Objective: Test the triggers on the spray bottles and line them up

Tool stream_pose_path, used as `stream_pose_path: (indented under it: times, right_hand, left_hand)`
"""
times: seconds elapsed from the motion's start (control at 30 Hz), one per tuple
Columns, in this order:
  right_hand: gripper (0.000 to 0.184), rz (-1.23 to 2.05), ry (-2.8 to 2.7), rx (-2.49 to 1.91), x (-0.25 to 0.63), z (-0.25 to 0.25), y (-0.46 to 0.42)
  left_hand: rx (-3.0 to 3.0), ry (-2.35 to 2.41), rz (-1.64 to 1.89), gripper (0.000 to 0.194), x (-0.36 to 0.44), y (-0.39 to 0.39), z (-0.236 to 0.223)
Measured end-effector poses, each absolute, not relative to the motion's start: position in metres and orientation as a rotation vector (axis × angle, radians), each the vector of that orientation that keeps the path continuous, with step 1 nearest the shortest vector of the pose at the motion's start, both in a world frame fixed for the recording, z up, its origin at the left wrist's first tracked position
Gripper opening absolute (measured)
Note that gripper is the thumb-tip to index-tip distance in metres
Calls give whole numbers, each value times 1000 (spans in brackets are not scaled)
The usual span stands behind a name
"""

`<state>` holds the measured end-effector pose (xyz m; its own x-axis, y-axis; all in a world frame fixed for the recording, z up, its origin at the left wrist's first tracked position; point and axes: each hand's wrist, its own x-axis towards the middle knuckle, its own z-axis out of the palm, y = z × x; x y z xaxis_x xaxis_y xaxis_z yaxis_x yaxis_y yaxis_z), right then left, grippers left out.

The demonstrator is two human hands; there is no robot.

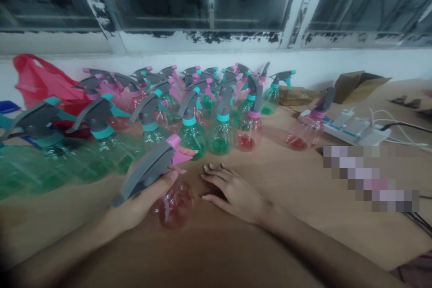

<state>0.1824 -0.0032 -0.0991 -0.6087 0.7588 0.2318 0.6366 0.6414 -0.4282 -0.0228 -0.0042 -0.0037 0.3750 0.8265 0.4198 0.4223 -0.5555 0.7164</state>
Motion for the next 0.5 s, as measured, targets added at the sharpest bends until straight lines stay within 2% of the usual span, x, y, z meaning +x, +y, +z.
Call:
stream_pose_path:
  times: [0.27,0.5]
  right_hand:
    - [81,714,-2417,-1114,190,-70,-14]
    - [77,829,-2254,-1238,196,-49,-42]
  left_hand:
    - [2179,1028,1060,29,-15,-1,-6]
    - [2168,959,1115,22,13,4,-11]
